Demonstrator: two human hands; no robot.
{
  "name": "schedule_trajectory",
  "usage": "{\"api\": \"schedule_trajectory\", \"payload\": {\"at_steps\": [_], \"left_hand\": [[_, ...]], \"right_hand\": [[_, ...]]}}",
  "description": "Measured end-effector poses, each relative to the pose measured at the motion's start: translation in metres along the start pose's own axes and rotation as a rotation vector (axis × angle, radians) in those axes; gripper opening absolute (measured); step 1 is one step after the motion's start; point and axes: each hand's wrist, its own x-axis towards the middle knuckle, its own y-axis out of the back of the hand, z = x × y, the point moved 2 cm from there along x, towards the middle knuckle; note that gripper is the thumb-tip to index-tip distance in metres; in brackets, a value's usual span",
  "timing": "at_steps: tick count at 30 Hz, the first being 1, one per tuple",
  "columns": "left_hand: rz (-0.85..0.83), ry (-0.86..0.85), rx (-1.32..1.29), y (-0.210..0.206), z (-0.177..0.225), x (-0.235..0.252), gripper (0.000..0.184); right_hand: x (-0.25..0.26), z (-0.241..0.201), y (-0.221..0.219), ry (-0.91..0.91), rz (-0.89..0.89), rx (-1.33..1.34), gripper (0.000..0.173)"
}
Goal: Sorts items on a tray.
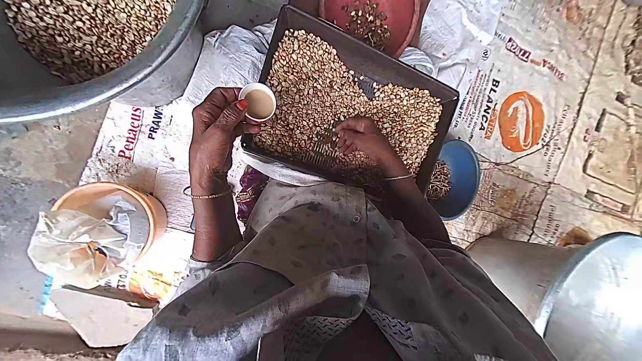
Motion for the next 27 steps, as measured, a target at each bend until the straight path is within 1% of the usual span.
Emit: {"api": "schedule_trajectory", "payload": {"at_steps": [1, 3, 4, 5, 7, 9, 11, 13, 14, 16, 19, 20, 22, 25, 26, 27], "left_hand": [[-0.004, 0.0, -0.003, 0.0, 0.0, 0.0, 0.016], [-0.015, -0.005, 0.003, 0.0, -0.001, 0.0, 0.017], [-0.017, -0.008, 0.005, -0.001, -0.001, 0.0, 0.017], [-0.019, -0.011, 0.006, -0.001, -0.001, 0.001, 0.017], [-0.021, -0.009, 0.006, -0.003, -0.002, 0.001, 0.017], [-0.018, 0.0, 0.011, -0.005, -0.002, 0.001, 0.017], [-0.022, 0.006, 0.021, -0.006, -0.001, 0.001, 0.017], [-0.024, 0.001, 0.023, -0.006, 0.0, 0.001, 0.017], [-0.023, 0.001, 0.022, -0.006, 0.001, 0.001, 0.017], [-0.018, 0.002, 0.017, -0.004, 0.002, 0.001, 0.017], [-0.016, 0.009, 0.01, -0.003, 0.002, 0.0, 0.016], [-0.016, 0.008, 0.008, -0.003, 0.002, 0.001, 0.016], [-0.01, 0.009, 0.004, -0.002, 0.0, 0.001, 0.016], [-0.02, 0.002, -0.001, -0.002, -0.004, 0.004, 0.016], [-0.021, 0.004, 0.0, -0.004, -0.004, 0.004, 0.016], [-0.022, 0.008, 0.002, -0.005, -0.004, 0.004, 0.016]], "right_hand": [[0.001, 0.003, 0.015, 0.005, 0.158, 0.055, 0.021], [0.004, 0.0, 0.042, 0.107, 0.4, 0.089, 0.023], [0.006, -0.004, 0.052, 0.181, 0.476, 0.073, 0.023], [0.009, -0.01, 0.057, 0.259, 0.516, 0.03, 0.024], [0.017, -0.026, 0.053, 0.415, 0.503, -0.118, 0.026], [0.03, -0.038, 0.031, 0.534, 0.366, -0.281, 0.026], [0.048, -0.037, 0.007, 0.599, 0.198, -0.484, 0.026], [0.059, -0.031, -0.003, 0.547, 0.107, -0.697, 0.025], [0.06, -0.027, 0.0, 0.504, 0.12, -0.747, 0.021], [0.055, -0.021, 0.021, 0.382, 0.191, -0.794, 0.015], [0.025, -0.009, 0.065, 0.134, 0.221, -0.783, 0.022], [0.012, -0.005, 0.08, 0.118, 0.216, -0.742, 0.022], [-0.016, -0.002, 0.101, 0.152, 0.184, -0.577, 0.019], [-0.049, -0.002, 0.118, 0.225, 0.189, -0.328, 0.019], [-0.053, -0.003, 0.122, 0.234, 0.213, -0.31, 0.022], [-0.055, -0.006, 0.124, 0.229, 0.257, -0.365, 0.026]]}}
